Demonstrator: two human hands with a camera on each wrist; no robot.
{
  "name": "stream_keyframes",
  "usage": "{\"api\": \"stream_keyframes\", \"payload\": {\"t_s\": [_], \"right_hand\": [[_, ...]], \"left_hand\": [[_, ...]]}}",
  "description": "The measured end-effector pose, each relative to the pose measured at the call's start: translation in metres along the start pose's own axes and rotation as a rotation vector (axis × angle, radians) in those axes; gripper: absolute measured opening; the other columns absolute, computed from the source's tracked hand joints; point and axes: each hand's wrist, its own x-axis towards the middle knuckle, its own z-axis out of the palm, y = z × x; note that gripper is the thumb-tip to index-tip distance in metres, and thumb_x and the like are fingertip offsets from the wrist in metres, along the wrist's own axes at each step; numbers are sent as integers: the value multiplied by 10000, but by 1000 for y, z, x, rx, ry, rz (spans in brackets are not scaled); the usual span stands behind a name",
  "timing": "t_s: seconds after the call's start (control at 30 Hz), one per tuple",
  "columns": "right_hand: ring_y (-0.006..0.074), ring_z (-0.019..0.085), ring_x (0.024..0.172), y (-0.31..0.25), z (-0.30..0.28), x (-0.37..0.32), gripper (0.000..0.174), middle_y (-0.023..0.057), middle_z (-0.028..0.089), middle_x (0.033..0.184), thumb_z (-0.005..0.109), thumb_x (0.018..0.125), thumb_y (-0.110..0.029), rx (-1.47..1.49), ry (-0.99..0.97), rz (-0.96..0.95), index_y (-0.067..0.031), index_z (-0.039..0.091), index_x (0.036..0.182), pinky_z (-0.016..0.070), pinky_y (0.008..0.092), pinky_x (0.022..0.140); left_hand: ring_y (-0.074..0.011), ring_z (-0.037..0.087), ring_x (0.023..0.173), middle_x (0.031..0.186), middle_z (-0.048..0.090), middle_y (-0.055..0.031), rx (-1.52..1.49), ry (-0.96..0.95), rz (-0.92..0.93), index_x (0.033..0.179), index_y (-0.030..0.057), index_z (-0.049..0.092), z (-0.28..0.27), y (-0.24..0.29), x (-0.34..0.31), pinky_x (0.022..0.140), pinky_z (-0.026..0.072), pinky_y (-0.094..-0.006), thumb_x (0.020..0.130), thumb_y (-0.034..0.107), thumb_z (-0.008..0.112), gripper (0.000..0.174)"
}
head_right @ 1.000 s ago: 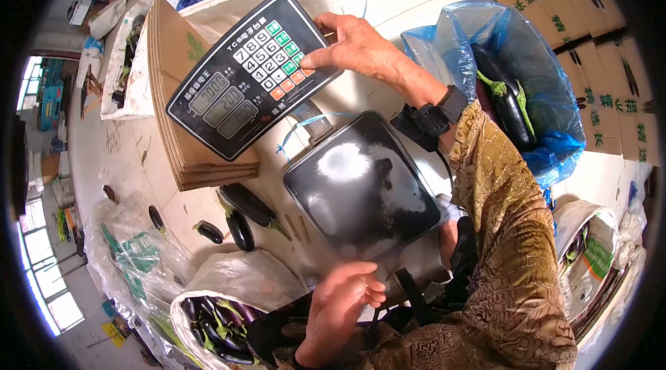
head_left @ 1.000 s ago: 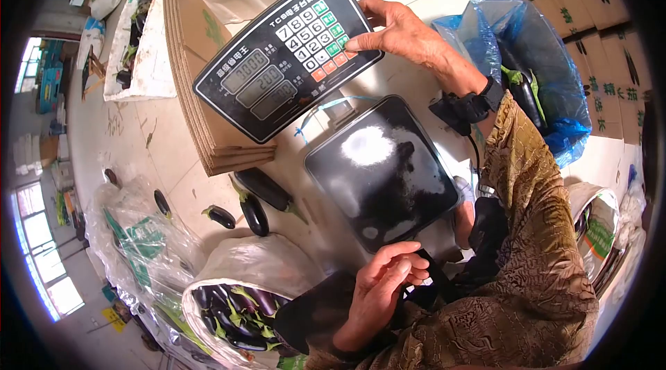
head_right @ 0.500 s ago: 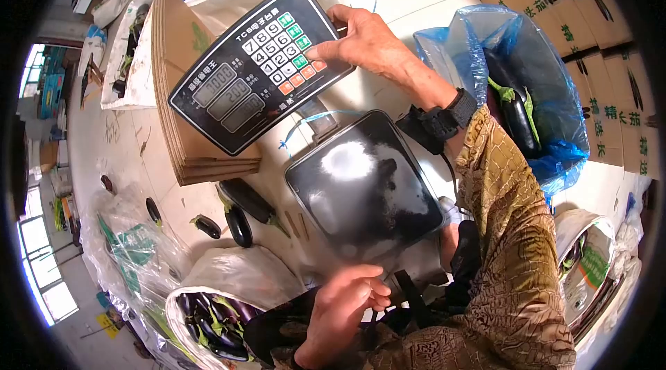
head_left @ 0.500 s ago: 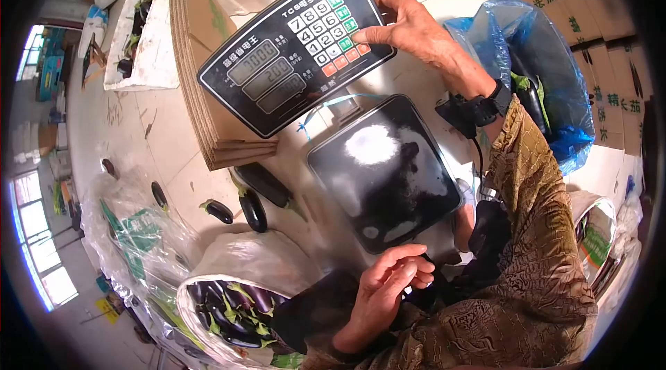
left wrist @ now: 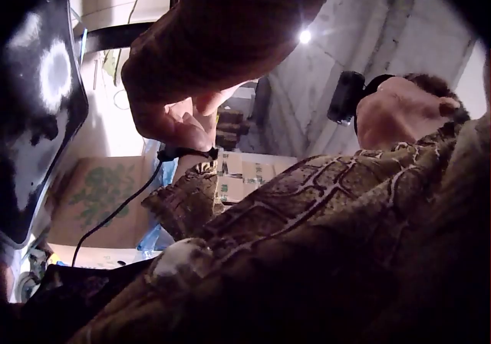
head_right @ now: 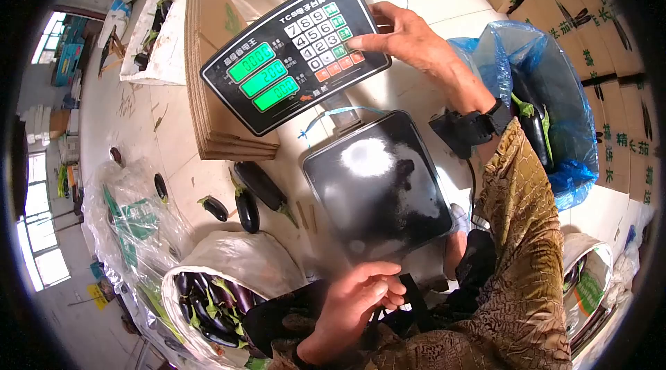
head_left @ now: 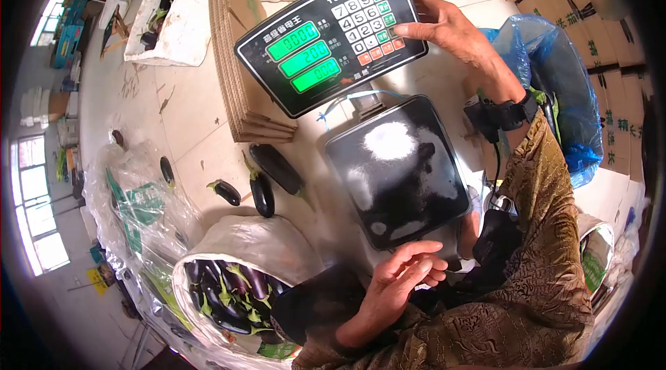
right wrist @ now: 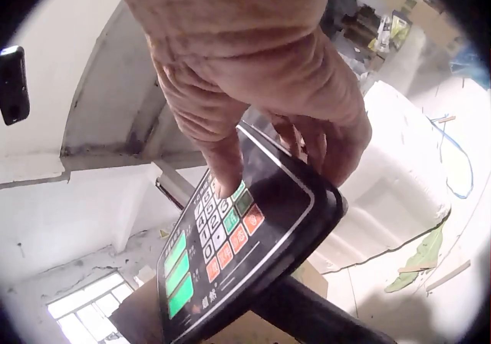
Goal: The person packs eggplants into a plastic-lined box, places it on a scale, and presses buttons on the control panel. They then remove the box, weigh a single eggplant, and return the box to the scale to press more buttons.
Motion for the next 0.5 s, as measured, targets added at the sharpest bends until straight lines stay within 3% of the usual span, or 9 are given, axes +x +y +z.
{"api": "stream_keyframes", "payload": {"t_s": [0.23,0.3,0.5], "right_hand": [[270,582,1135,-2,-10,-5,706,194,624,1191,783,751,-219,25,-90,18,53,485,1330,428,362,992],[244,566,1151,0,-14,-8,640,155,625,1202,750,784,-179,-60,-185,35,25,491,1332,400,376,1029],[276,575,1114,-2,-10,-13,739,197,629,1169,803,715,-190,-44,-149,71,54,482,1335,387,365,1026]], "left_hand": [[-209,620,909,1042,619,-143,-2,-2,1,1269,-42,503,2,3,-6,845,486,-331,991,75,466,304],[-208,617,914,1044,618,-141,2,-4,-5,1270,-41,502,3,4,-7,846,485,-330,992,79,465,305],[-159,616,960,1090,633,-111,27,-34,15,1315,7,493,0,-5,-6,883,499,-307,1024,165,461,333]]}}
